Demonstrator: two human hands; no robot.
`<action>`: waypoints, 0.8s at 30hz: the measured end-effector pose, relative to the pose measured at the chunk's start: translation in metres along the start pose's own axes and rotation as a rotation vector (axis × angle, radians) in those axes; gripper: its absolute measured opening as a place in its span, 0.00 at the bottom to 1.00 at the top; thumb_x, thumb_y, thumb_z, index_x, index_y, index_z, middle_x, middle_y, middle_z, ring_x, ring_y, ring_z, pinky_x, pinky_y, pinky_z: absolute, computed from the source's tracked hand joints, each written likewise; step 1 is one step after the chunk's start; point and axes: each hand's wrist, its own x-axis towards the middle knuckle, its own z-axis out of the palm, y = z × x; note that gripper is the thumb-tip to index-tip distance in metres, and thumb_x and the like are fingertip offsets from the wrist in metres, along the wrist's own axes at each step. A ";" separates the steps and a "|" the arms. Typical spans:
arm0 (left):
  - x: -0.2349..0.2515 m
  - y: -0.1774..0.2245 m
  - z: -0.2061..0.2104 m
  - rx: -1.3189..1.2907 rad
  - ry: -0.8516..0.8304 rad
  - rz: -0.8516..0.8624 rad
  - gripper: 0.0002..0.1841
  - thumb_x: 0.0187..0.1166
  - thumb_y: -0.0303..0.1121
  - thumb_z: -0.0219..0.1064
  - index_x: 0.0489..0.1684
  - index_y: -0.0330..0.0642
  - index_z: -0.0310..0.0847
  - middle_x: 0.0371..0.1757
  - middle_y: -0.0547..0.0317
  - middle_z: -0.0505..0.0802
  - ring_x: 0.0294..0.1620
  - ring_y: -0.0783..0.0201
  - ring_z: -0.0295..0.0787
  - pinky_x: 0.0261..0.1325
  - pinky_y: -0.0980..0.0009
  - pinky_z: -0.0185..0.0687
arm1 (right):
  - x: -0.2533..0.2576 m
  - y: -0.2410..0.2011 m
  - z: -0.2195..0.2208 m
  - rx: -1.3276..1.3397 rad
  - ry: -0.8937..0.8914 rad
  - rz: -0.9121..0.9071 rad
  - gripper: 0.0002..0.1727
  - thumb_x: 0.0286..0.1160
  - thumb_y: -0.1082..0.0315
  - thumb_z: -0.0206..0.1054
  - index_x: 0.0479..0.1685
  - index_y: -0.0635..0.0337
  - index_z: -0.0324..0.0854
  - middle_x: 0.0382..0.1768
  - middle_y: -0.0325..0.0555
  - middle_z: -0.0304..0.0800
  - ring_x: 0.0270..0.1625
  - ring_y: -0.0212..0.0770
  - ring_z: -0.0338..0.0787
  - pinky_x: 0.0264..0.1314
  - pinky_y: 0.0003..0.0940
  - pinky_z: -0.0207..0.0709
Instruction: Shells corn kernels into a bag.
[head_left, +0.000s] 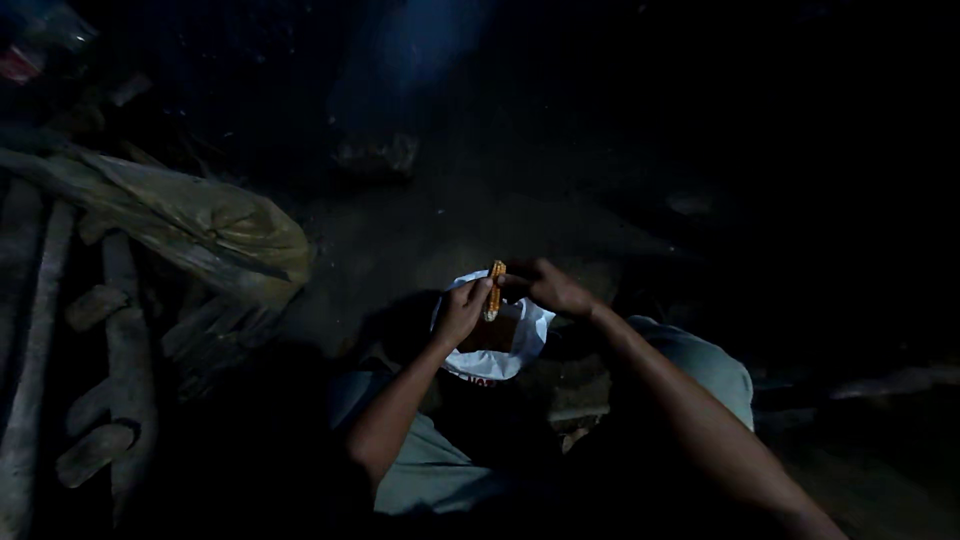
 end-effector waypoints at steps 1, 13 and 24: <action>0.001 0.000 0.000 0.009 0.002 0.003 0.20 0.93 0.39 0.54 0.52 0.30 0.87 0.39 0.46 0.90 0.38 0.60 0.85 0.49 0.59 0.82 | 0.000 0.000 0.000 -0.018 0.004 0.005 0.14 0.90 0.68 0.58 0.59 0.70 0.81 0.40 0.46 0.88 0.36 0.31 0.88 0.45 0.30 0.85; 0.001 -0.006 0.001 0.026 -0.017 -0.019 0.19 0.94 0.36 0.52 0.49 0.29 0.86 0.36 0.46 0.88 0.35 0.59 0.81 0.47 0.58 0.80 | 0.001 0.004 0.002 -0.082 -0.012 -0.009 0.14 0.90 0.68 0.57 0.58 0.71 0.81 0.39 0.48 0.89 0.35 0.32 0.88 0.45 0.30 0.85; 0.001 -0.002 0.002 0.049 -0.031 -0.045 0.21 0.94 0.39 0.53 0.49 0.29 0.86 0.37 0.45 0.89 0.36 0.58 0.82 0.49 0.58 0.80 | 0.000 0.003 0.003 -0.128 -0.012 -0.017 0.13 0.90 0.68 0.58 0.57 0.70 0.83 0.36 0.45 0.89 0.34 0.29 0.87 0.43 0.28 0.84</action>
